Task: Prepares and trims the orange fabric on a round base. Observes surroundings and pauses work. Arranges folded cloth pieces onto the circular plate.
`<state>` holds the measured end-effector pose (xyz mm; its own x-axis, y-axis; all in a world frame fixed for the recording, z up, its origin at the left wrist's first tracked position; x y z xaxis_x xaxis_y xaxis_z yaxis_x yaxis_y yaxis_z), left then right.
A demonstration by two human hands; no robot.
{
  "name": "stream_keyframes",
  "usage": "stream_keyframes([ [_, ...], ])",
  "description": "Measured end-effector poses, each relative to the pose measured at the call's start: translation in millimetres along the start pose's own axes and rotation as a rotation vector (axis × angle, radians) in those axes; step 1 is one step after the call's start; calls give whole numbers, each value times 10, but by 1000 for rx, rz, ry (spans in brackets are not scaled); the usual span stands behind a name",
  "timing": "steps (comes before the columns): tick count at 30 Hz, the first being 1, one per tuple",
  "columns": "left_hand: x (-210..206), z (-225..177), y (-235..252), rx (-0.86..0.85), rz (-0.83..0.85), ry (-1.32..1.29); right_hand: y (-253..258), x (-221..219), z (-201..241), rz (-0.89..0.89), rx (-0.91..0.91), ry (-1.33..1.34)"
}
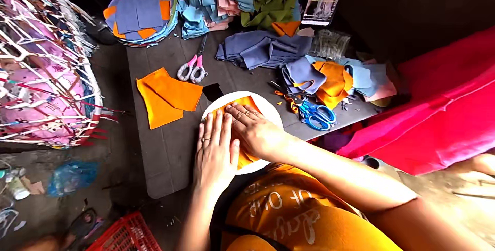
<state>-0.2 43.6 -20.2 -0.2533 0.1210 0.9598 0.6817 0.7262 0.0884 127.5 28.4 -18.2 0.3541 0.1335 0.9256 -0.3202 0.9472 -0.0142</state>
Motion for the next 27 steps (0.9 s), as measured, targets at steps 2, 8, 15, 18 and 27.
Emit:
stream_keyframes([
  [2, -39, -43, 31, -34, 78, 65, 0, 47, -16, 53, -20, 81],
  [8, -48, -44, 28, -68, 82, 109, 17, 75, -48, 73, -44, 180],
  [15, -51, -47, 47, -69, 123, 192, 44, 64, -73, 167, -85, 150],
  [18, -53, -39, 55, -67, 120, 183, 10, 88, -234, 234, -128, 52],
  [27, -30, -39, 42, -59, 133, 147, -91, 123, -382, 25, -133, 10],
])
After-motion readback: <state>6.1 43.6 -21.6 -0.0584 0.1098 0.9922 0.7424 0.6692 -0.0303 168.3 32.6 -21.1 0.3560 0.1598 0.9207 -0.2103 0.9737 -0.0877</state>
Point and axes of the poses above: each hand's wrist, its own y-axis towards the middle knuckle, its own x-axis out of the back of the hand, z = x × y, the point moved 5 cm from there along y, towards the middle knuckle, and after that the axes turned 9 degrees about z, right-handed, at the moved point
